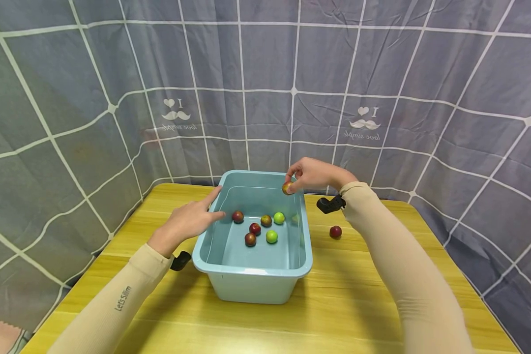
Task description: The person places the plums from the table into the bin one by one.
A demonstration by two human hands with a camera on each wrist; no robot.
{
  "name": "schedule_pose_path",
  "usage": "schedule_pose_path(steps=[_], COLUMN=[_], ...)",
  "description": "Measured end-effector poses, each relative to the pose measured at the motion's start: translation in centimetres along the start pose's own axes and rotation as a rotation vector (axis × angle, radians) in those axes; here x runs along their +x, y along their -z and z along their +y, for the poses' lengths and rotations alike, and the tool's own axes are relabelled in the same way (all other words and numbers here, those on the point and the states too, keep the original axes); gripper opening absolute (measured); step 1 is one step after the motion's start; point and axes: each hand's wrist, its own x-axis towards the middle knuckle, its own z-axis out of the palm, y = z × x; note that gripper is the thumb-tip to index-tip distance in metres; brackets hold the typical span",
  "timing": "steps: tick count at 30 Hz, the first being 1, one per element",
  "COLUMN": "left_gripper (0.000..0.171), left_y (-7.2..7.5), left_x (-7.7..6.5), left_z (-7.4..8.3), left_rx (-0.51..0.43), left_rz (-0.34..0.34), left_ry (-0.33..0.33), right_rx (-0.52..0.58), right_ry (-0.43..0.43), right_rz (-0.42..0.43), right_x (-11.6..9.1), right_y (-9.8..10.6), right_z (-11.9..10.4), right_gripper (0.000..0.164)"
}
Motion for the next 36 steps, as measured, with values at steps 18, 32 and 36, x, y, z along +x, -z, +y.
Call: schedule_pose_path(steps=[18,32,36], left_gripper=[0.08,0.08,0.08], left_y=[0.0,0.0,0.1], left_x=[0.0,0.1,0.1], left_z=[-0.1,-0.1,-0.1], left_rx=[-0.003,0.003,0.009], left_rz=[0.003,0.002,0.0], left_ry=[-0.006,-0.002,0.002], right_rx=[-0.024,-0.132,-0.145], right_ry=[-0.019,-0.058,-0.03], right_rz=[-0.192,-0.212,-0.179], right_x=[4.4,5.0,4.1], right_y=[-1.0,-1.4,-1.1], right_z=[-2.2,-1.8,-1.6], right_gripper=[0.02,0.033,0.034])
